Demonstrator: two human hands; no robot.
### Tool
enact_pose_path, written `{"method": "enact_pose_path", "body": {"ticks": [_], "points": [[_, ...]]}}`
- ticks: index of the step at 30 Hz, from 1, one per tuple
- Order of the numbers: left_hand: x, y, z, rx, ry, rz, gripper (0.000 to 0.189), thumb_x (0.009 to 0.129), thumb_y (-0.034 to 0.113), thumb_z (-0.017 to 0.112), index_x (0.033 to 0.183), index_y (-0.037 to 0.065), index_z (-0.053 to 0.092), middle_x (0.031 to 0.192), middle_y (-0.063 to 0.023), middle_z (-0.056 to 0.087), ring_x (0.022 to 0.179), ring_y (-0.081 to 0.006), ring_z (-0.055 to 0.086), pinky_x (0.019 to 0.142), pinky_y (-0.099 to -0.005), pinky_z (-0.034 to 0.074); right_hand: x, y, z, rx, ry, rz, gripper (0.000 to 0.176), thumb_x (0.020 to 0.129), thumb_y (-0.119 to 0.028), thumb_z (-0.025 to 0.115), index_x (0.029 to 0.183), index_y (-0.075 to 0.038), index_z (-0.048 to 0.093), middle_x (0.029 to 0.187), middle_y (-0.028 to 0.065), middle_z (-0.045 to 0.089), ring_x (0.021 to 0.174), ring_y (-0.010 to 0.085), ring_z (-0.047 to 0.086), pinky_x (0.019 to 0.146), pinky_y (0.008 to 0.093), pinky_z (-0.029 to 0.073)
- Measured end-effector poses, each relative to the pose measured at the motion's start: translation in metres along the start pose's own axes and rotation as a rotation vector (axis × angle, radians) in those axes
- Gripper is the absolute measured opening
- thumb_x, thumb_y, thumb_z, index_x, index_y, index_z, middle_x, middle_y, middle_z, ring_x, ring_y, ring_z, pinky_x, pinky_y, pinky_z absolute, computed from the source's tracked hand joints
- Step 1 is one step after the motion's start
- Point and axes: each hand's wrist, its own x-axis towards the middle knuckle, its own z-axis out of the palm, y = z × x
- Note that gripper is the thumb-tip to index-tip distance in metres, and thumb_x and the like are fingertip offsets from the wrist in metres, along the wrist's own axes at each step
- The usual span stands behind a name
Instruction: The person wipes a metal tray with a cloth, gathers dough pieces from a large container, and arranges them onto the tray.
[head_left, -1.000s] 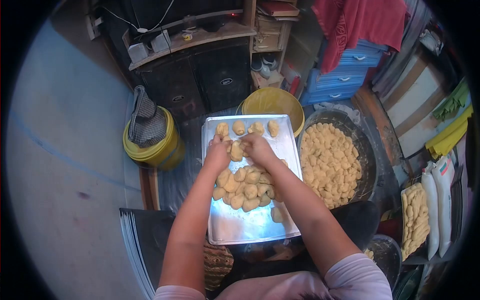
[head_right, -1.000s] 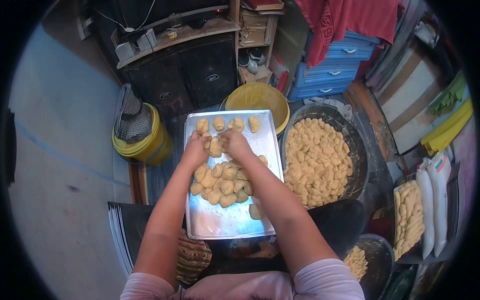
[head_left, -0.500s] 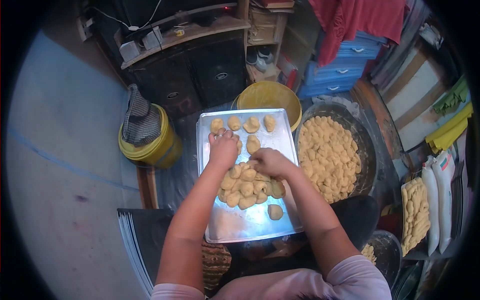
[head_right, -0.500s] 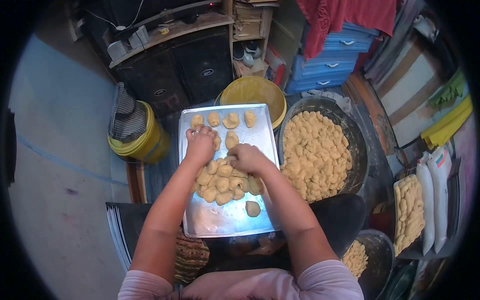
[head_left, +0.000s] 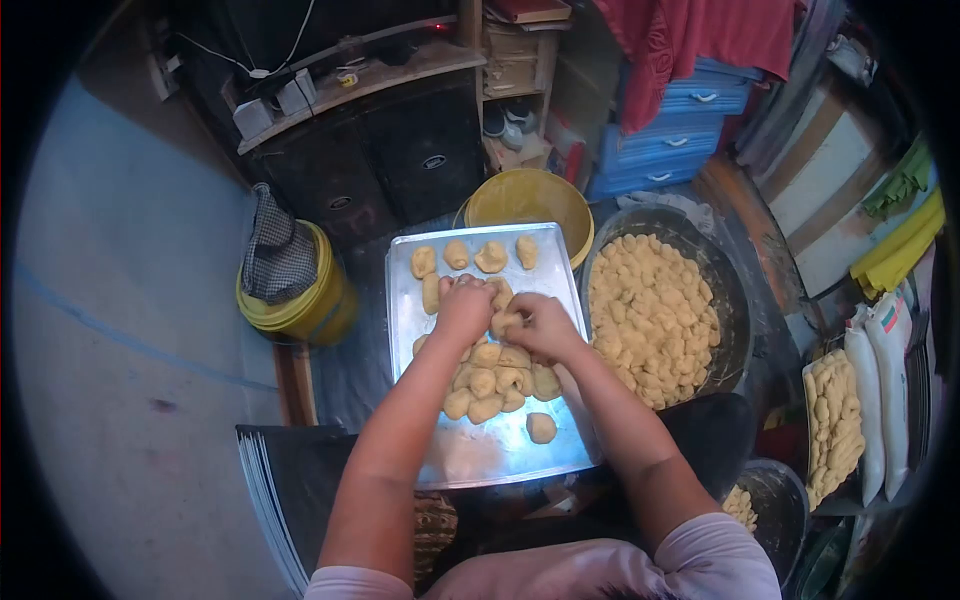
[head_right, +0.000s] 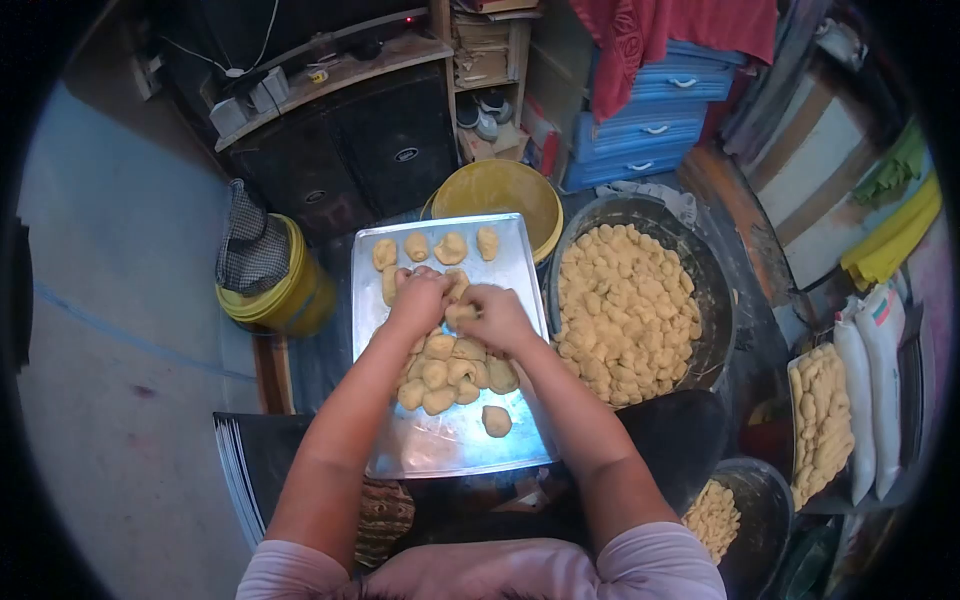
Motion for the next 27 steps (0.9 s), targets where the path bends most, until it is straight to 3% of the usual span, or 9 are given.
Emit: {"method": "enact_pose_path", "body": {"ticks": [2,5,6,9,17,18,20,22,27], "points": [[-0.004,-0.001,0.002,-0.001,-0.029,-0.006,0.031,0.074,0.018,0.067,0.104,0.012,0.067,0.095,-0.0067,0.066,0.1,-0.0241,0.056,0.089,-0.0437,0.031,0.002,-0.009,-0.009,0.138,0.291,0.142,0.037,0.069,-0.025,0.071,0.101,-0.008,0.064,0.087,0.0139,0.065,0.076,0.0289,0.062,0.068,0.039,0.049],[-0.007,-0.001,0.008,0.029,0.014,0.001,0.03,0.076,0.019,0.066,0.105,0.012,0.067,0.096,-0.0062,0.066,0.1,-0.0239,0.056,0.09,-0.0434,0.031,0.007,-0.011,-0.016,-0.034,0.414,0.258,0.034,0.076,-0.028,0.067,0.106,-0.012,0.066,0.085,0.0147,0.064,0.075,0.0315,0.062,0.067,0.0397,0.049],[-0.007,-0.001,0.009,0.029,0.012,0.006,0.03,0.076,0.019,0.066,0.105,0.012,0.067,0.096,-0.0062,0.066,0.1,-0.0239,0.056,0.09,-0.0434,0.031,0.008,0.011,-0.008,-0.339,0.328,0.134,0.035,0.082,-0.031,0.062,0.114,-0.016,0.065,0.083,0.0142,0.062,0.073,0.0322,0.062,0.066,0.0412,0.049],[-0.006,0.004,0.007,0.035,-0.013,-0.019,0.031,0.077,0.02,0.066,0.107,0.012,0.066,0.097,-0.0058,0.066,0.101,-0.0236,0.056,0.09,-0.0431,0.032,0.006,0.019,-0.003,-0.49,0.19,0.146,0.035,0.085,-0.033,0.059,0.116,-0.019,0.064,0.08,0.0124,0.06,0.071,0.0315,0.061,0.066,0.0428,0.05],[-0.028,0.015,-0.006,-0.007,0.12,-0.107,0.032,0.085,0.029,0.058,0.111,0.012,0.065,0.097,-0.0089,0.065,0.102,-0.025,0.055,0.09,-0.0432,0.033,0.009,0.016,-0.005,-0.511,0.046,0.229,0.047,0.084,-0.037,0.06,0.127,-0.019,0.055,0.097,0.0122,0.06,0.094,0.0301,0.059,0.082,0.0442,0.045],[-0.037,0.018,-0.015,-0.005,0.12,-0.107,0.032,0.085,0.029,0.058,0.111,0.012,0.065,0.097,-0.0089,0.065,0.102,-0.025,0.055,0.09,-0.0432,0.033,0.003,0.019,-0.004,-0.388,0.216,0.217,0.049,0.084,-0.037,0.06,0.126,-0.015,0.054,0.099,0.0132,0.059,0.098,0.0308,0.057,0.084,0.0449,0.043],[-0.063,0.023,-0.034,-0.005,0.063,-0.186,0.039,0.088,0.041,0.053,0.109,0.011,0.065,0.098,-0.0099,0.064,0.102,-0.0259,0.054,0.089,-0.0448,0.032,-0.013,0.011,-0.001,-0.26,0.383,0.203,0.051,0.083,-0.038,0.061,0.125,-0.01,0.053,0.102,0.0141,0.059,0.101,0.0315,0.056,0.087,0.0456,0.042],[-0.082,0.03,-0.046,0.01,-0.058,-0.234,0.042,0.088,0.045,0.052,0.107,0.01,0.065,0.099,-0.0103,0.064,0.103,-0.0264,0.054,0.088,-0.0458,0.032,-0.037,-0.009,0.007,-0.294,0.253,0.394,0.048,0.082,-0.037,0.062,0.117,-0.004,0.055,0.101,0.0163,0.058,0.101,0.0331,0.056,0.086,0.0453,0.042],[-0.105,0.034,-0.064,-0.07,-0.321,-0.314,0.047,0.086,0.052,0.051,0.107,0.012,0.065,0.104,-0.0114,0.063,0.107,-0.029,0.051,0.086,-0.0475,0.032,-0.064,-0.028,0.027,-0.121,0.182,0.311,0.041,0.078,-0.03,0.066,0.109,-0.005,0.057,0.103,0.0193,0.056,0.098,0.0349,0.056,0.085,0.0435,0.045]]}}
